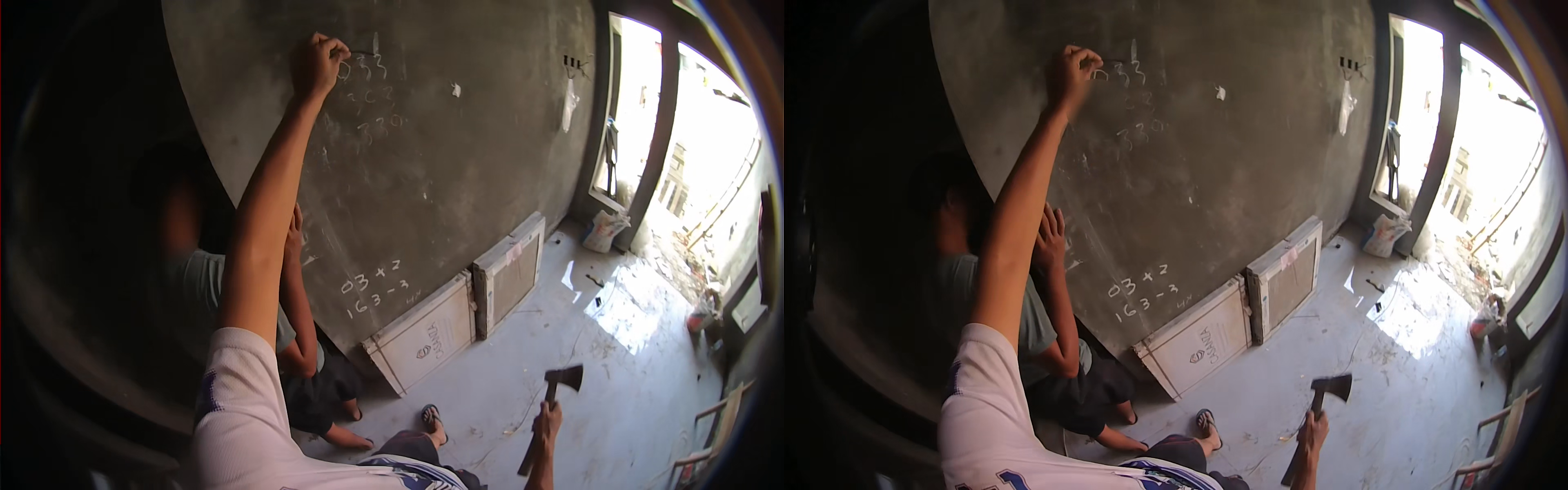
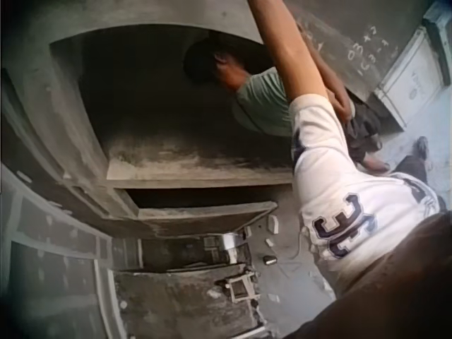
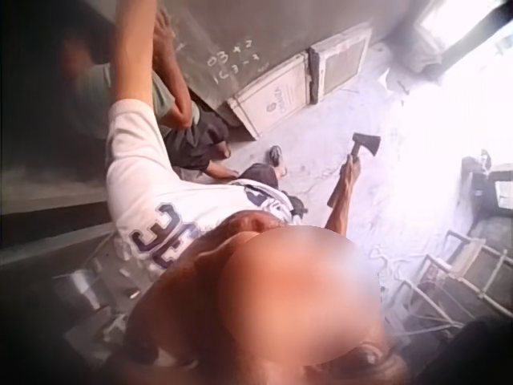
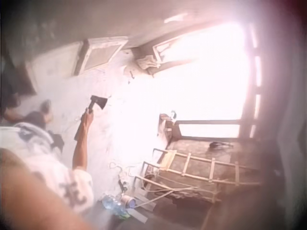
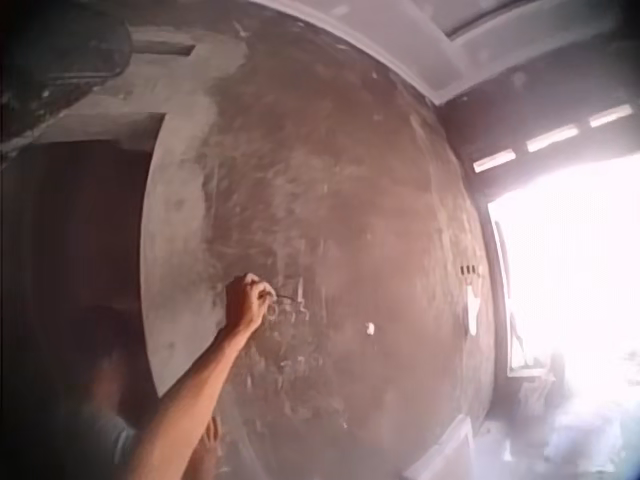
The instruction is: The person chips at a concrete wall with a hatchet and then works on a joint along the floor with their hands and a small piece of material.
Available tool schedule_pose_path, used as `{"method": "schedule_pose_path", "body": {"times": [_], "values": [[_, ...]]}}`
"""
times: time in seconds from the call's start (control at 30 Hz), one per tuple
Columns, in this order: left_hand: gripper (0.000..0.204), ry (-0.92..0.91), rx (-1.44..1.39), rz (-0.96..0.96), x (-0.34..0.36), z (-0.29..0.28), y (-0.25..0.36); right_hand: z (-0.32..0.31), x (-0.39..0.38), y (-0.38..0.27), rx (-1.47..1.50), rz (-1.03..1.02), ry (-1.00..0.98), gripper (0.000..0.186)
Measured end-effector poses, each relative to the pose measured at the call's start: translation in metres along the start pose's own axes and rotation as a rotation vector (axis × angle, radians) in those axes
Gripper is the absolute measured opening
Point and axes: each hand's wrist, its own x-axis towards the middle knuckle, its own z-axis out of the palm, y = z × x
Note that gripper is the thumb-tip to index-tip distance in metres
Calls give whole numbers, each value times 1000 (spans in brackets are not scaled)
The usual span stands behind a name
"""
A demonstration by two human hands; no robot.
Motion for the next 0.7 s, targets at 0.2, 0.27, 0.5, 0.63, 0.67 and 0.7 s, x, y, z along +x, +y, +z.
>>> {"method": "schedule_pose_path", "body": {"times": [0.2, 0.27, 0.5, 0.63, 0.67, 0.7], "values": [[11, 100, 84, 319, 54, 56, -45, 174, 61, -282, 518, -458, -237, 12], [12, 129, 70, 350, 53, 71, -43, 208, 55, -377, 619, -607, -351, 15], [14, 34, 15, 284, 56, 80, -45, 271, 37, -598, 463, -1165, -301, 25], [13, 40, 107, 275, 61, 83, -39, 288, 37, -659, 515, -1181, -360, 24], [13, 32, 113, 271, 61, 86, -41, 293, 35, -670, 557, -1208, -293, 24], [13, -2, 118, 240, 62, 87, -43, 299, 32, -678, 601, -1234, -222, 24]]}}
